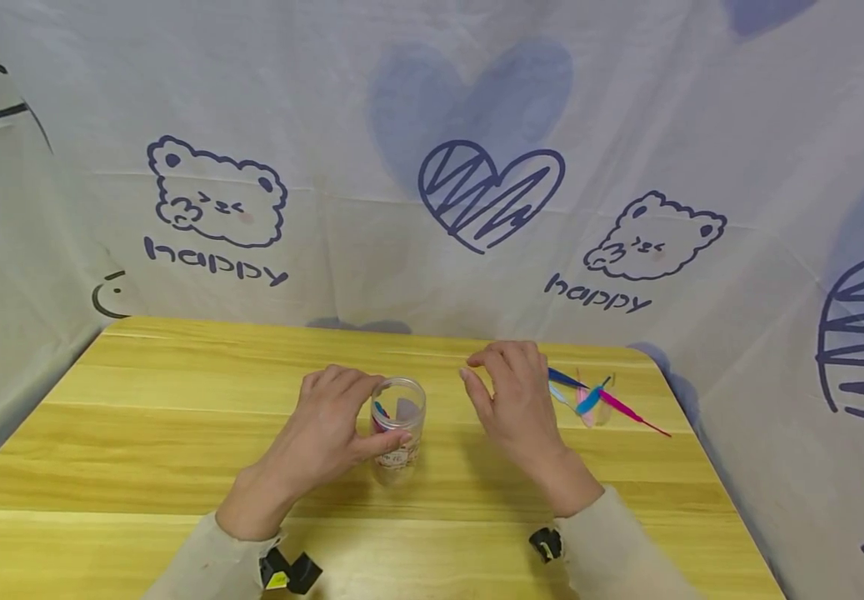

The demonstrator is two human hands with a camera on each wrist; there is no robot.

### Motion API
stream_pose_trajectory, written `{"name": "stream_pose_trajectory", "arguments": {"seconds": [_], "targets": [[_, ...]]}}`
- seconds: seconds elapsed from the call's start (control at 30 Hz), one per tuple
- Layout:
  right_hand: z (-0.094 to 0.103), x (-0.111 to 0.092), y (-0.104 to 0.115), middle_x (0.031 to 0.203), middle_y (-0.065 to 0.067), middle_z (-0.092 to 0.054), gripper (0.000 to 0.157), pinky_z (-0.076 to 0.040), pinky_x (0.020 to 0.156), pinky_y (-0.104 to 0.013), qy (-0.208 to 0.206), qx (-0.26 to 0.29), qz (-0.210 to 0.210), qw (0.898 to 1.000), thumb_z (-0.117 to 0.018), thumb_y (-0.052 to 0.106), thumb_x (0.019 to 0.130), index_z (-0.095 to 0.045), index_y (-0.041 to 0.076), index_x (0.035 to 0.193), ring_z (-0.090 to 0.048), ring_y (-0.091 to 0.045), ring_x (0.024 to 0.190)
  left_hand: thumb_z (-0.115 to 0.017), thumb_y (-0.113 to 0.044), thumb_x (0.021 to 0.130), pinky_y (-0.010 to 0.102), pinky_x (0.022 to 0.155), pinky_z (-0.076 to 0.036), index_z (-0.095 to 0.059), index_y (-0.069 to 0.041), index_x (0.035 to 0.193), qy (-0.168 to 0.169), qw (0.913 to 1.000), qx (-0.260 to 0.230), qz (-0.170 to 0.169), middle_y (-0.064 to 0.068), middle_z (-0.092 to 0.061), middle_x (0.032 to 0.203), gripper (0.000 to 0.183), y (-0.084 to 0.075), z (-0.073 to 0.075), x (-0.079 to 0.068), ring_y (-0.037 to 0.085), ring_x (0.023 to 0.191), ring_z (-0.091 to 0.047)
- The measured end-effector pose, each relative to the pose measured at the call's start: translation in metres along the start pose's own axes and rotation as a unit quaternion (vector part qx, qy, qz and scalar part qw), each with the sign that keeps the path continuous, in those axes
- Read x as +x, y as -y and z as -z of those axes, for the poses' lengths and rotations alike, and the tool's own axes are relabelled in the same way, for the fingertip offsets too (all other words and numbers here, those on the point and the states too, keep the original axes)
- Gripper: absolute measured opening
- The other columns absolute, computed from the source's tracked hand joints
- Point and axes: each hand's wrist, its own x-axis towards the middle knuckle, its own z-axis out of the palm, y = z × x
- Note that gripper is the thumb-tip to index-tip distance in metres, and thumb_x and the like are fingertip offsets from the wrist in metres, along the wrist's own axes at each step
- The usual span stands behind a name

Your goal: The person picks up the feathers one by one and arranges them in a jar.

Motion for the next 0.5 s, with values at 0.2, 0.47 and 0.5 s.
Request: {"name": "stream_pose_trajectory", "arguments": {"seconds": [0.2, 0.47, 0.5], "targets": [[0.009, -0.024, -0.042, 0.098, -0.019, -0.063, 0.018, -0.039, 0.082, -0.057, 0.008, -0.051, -0.044, 0.998, -0.081, 0.008, 0.089, -0.069, 0.0, 0.1, -0.054, -0.044, 0.094, -0.08, -0.064, 0.085, 0.049, 0.1, -0.038, -0.07, -0.011, 0.132, 0.005, 1.0, -0.001, 0.002, 0.003, -0.072, 0.121, 0.071, 0.0, -0.001, 0.0, 0.023, 0.112, -0.059], [0.023, -0.053, -0.088, 0.098, -0.021, -0.066, 0.017, -0.04, 0.079, -0.059, 0.067, -0.13, -0.119, 0.982, -0.08, 0.011, 0.092, -0.071, -0.001, 0.099, -0.055, -0.045, 0.093, -0.081, -0.064, 0.085, 0.05, 0.102, -0.038, -0.07, -0.011, 0.132, 0.005, 1.0, -0.004, 0.004, 0.003, -0.072, 0.12, 0.071, -0.001, 0.0, -0.001, 0.023, 0.113, -0.059], [0.024, -0.056, -0.093, 0.099, -0.021, -0.067, 0.016, -0.04, 0.079, -0.059, 0.076, -0.138, -0.129, 0.979, -0.079, 0.011, 0.092, -0.072, -0.001, 0.1, -0.055, -0.045, 0.093, -0.081, -0.063, 0.085, 0.05, 0.102, -0.038, -0.07, -0.011, 0.132, 0.005, 1.0, -0.005, 0.003, 0.003, -0.072, 0.12, 0.071, -0.001, 0.0, -0.001, 0.023, 0.113, -0.059]]}}
